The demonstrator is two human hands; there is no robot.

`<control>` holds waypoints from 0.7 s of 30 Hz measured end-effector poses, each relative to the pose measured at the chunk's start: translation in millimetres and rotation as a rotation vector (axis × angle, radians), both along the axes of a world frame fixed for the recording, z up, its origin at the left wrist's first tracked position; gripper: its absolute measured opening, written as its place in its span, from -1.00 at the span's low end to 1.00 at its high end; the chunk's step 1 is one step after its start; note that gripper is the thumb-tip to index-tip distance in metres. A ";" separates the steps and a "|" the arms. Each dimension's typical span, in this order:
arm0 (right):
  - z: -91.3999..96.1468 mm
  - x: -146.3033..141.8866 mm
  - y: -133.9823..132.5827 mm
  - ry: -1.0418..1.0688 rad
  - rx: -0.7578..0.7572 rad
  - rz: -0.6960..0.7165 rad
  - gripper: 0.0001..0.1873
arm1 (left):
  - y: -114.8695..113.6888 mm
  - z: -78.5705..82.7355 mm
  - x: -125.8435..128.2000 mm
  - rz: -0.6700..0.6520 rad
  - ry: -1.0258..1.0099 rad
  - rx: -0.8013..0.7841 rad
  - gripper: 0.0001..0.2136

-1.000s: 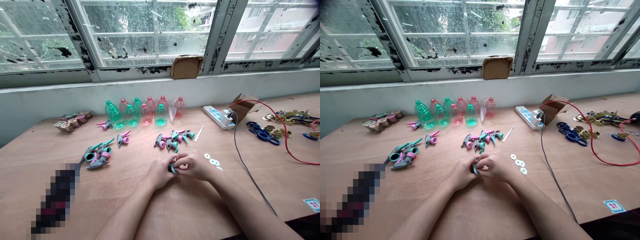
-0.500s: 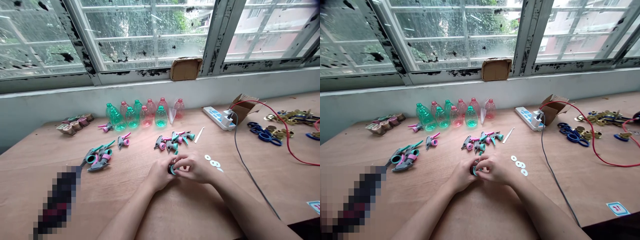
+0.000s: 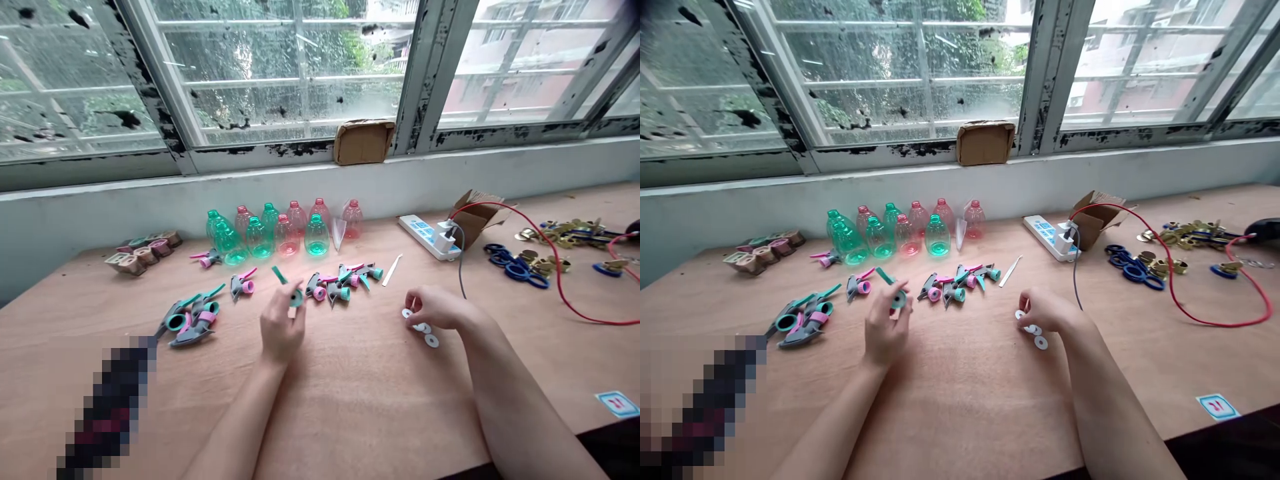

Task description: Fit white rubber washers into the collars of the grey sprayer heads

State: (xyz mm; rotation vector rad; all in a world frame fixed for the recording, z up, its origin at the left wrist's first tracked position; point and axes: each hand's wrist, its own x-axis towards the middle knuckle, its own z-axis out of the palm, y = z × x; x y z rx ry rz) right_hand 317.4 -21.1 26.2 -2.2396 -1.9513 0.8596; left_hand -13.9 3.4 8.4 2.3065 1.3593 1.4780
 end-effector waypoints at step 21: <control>-13.0 -43.9 3.9 0.181 0.312 0.205 -0.95 | 37.9 -3.2 -54.3 0.537 0.432 -0.273 -0.59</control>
